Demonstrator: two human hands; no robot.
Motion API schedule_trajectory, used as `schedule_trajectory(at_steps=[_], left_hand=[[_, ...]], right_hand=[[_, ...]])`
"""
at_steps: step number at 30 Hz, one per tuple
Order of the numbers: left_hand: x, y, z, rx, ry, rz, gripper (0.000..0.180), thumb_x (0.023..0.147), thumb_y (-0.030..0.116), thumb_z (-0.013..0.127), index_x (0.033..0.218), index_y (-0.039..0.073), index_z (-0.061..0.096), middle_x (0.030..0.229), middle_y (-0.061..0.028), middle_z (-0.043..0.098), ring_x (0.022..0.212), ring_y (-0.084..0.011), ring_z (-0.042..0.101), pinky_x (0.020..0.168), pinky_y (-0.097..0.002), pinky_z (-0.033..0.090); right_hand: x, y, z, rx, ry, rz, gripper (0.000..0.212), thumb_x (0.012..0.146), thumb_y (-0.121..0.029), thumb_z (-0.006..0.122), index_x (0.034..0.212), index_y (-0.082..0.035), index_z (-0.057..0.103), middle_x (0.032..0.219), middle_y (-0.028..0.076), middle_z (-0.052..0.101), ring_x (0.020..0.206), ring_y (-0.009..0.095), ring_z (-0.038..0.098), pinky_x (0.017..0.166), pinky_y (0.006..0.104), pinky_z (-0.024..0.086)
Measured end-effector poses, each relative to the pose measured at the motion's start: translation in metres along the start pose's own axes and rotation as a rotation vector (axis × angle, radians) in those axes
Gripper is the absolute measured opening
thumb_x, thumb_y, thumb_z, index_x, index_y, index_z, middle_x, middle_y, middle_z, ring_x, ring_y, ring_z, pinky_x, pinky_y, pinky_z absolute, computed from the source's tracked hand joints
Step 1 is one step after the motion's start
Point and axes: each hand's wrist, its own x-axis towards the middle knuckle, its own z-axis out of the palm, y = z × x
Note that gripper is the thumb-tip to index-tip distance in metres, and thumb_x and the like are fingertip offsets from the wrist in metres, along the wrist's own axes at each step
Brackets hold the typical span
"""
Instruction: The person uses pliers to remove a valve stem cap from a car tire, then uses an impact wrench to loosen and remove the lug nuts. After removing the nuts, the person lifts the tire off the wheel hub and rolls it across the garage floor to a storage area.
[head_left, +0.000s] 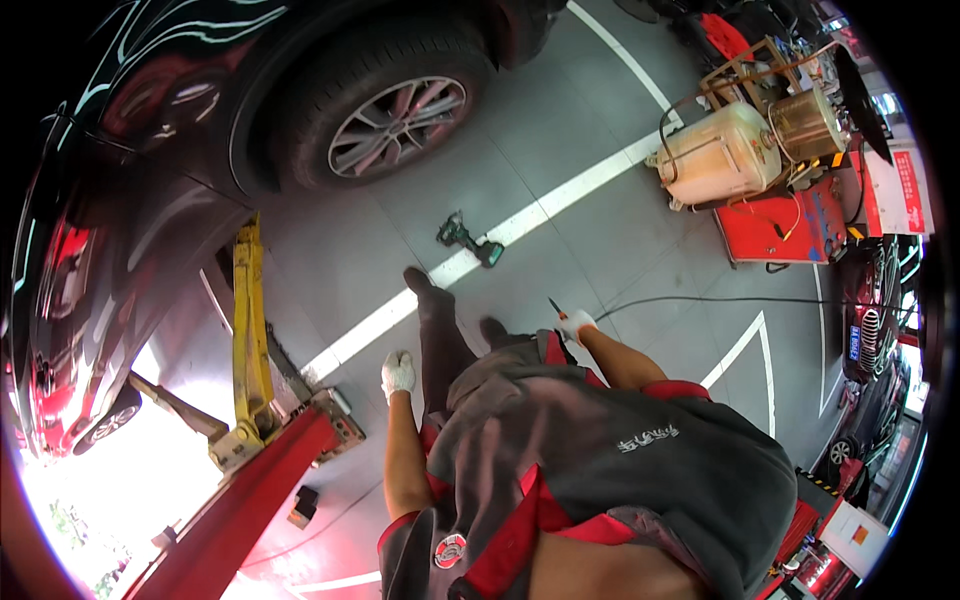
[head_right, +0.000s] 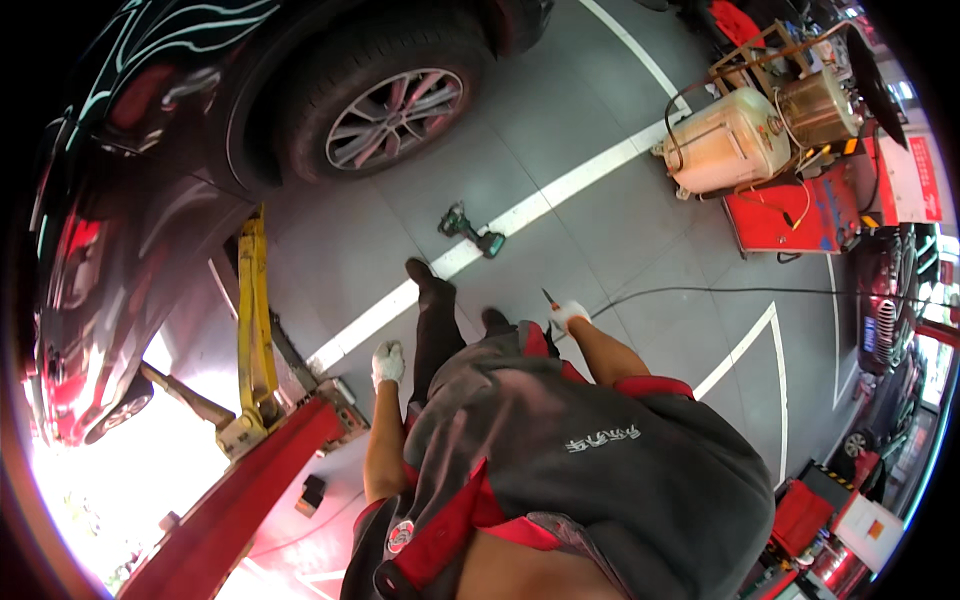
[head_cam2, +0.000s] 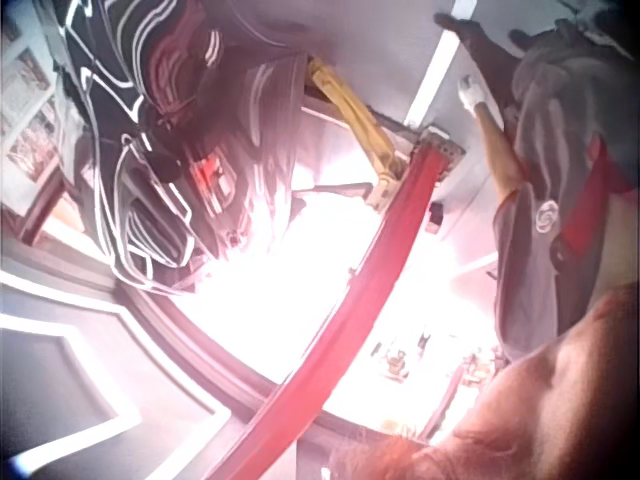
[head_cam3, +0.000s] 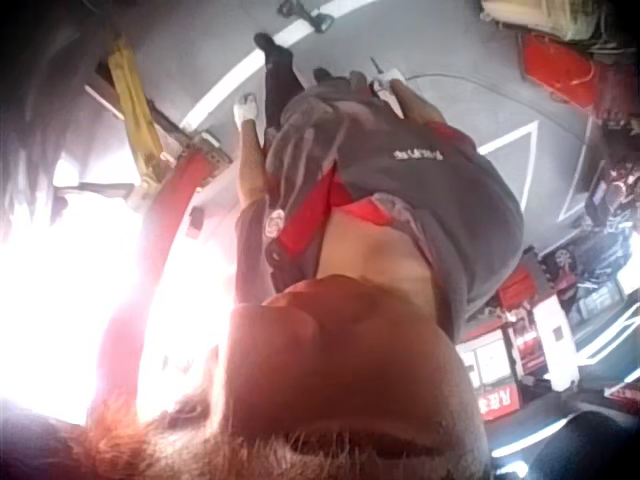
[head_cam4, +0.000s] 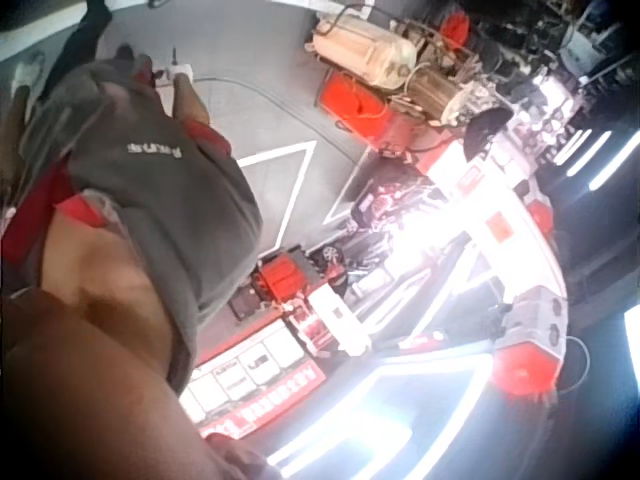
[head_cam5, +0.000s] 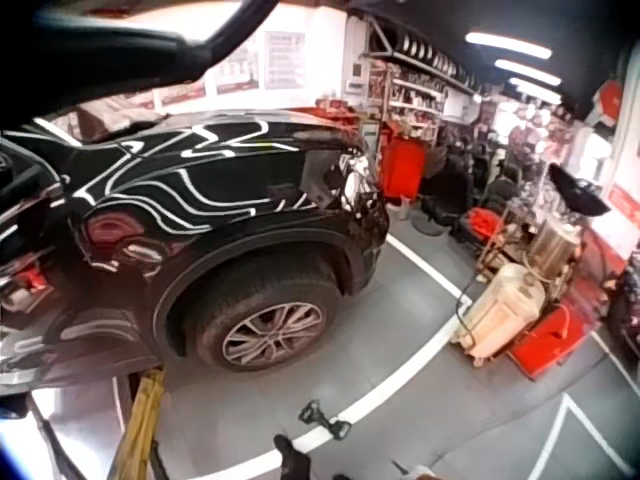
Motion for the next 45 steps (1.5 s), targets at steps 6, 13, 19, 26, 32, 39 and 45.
schedule_trajectory(at_steps=[6, 13, 19, 26, 32, 39, 45], left_hand=[[0.052, -0.041, -0.057, -0.355, 0.019, -0.201, 0.026, 0.086, 0.022, 0.056, 0.1, 0.001, 0.065, 0.065, -0.0058, 0.058, 0.047, -0.014, 0.053, 0.043, -0.0302, 0.045], [0.142, 0.003, -0.119, 0.112, -0.128, -0.136, 0.032, 0.082, 0.03, 0.061, 0.087, -0.002, 0.066, 0.057, -0.0095, 0.059, 0.046, -0.0184, 0.058, 0.045, -0.0339, 0.046], [0.165, 0.142, -0.138, -0.036, -0.046, -0.083, 0.041, 0.078, 0.034, 0.064, 0.106, 0.004, 0.069, 0.07, -0.0104, 0.066, 0.056, -0.0175, 0.062, 0.058, -0.0339, 0.05], [0.202, 0.243, -0.162, -0.189, 0.023, 0.145, 0.034, 0.085, 0.017, 0.059, 0.115, 0.003, 0.062, 0.096, -0.0143, 0.069, 0.085, -0.0217, 0.067, 0.081, -0.0309, 0.05], [0.272, 0.322, -0.183, 0.047, 0.166, 0.613, 0.039, 0.085, 0.004, 0.056, 0.124, 0.004, 0.056, 0.117, -0.0156, 0.062, 0.11, -0.0267, 0.06, 0.094, -0.0351, 0.046], [0.277, 0.461, -0.181, 0.322, 0.309, 0.7, 0.037, 0.09, 0.019, 0.055, 0.124, 0.006, 0.057, 0.125, -0.0168, 0.057, 0.117, -0.0318, 0.053, 0.099, -0.0386, 0.042], [0.333, 0.477, -0.167, 0.382, 0.682, 1.055, 0.031, 0.091, 0.023, 0.057, 0.105, -0.003, 0.065, 0.106, -0.022, 0.063, 0.101, -0.038, 0.057, 0.089, -0.0431, 0.045]], right_hand=[[-0.066, -0.082, -0.056, -0.085, -0.236, 0.078, 0.024, 0.081, -0.029, 0.068, 0.092, -0.007, 0.069, 0.068, 0.01, 0.059, 0.062, 0.019, 0.057, 0.056, 0.0385, 0.045], [-0.117, -0.212, -0.081, 0.308, 0.011, -0.029, 0.035, 0.085, -0.035, 0.062, 0.094, -0.002, 0.069, 0.07, 0.014, 0.065, 0.061, 0.026, 0.057, 0.061, 0.0412, 0.046], [-0.073, -0.261, -0.109, -0.21, 0.042, -0.265, 0.05, 0.07, -0.047, 0.062, 0.08, 0.002, 0.068, 0.075, 0.024, 0.063, 0.073, 0.038, 0.063, 0.069, 0.0435, 0.048], [-0.06, -0.341, -0.123, -0.029, 0.073, -0.377, 0.042, 0.075, -0.044, 0.065, 0.067, -0.003, 0.065, 0.06, 0.012, 0.06, 0.058, 0.023, 0.059, 0.058, 0.0364, 0.045], [-0.026, -0.408, -0.131, 0.341, -0.19, -0.397, 0.024, 0.081, -0.027, 0.067, 0.096, -0.008, 0.064, 0.065, 0.001, 0.056, 0.054, 0.009, 0.051, 0.049, 0.0266, 0.039], [0.011, -0.47, -0.179, 0.34, -0.248, -0.652, 0.038, 0.075, -0.035, 0.07, 0.066, 0.001, 0.062, 0.058, 0.004, 0.057, 0.051, 0.012, 0.053, 0.048, 0.0292, 0.039], [0.075, -0.513, -0.185, 0.143, -0.246, -0.839, 0.045, 0.07, -0.044, 0.064, 0.058, 0.0, 0.06, 0.053, 0.01, 0.056, 0.052, 0.023, 0.057, 0.053, 0.0385, 0.043]])
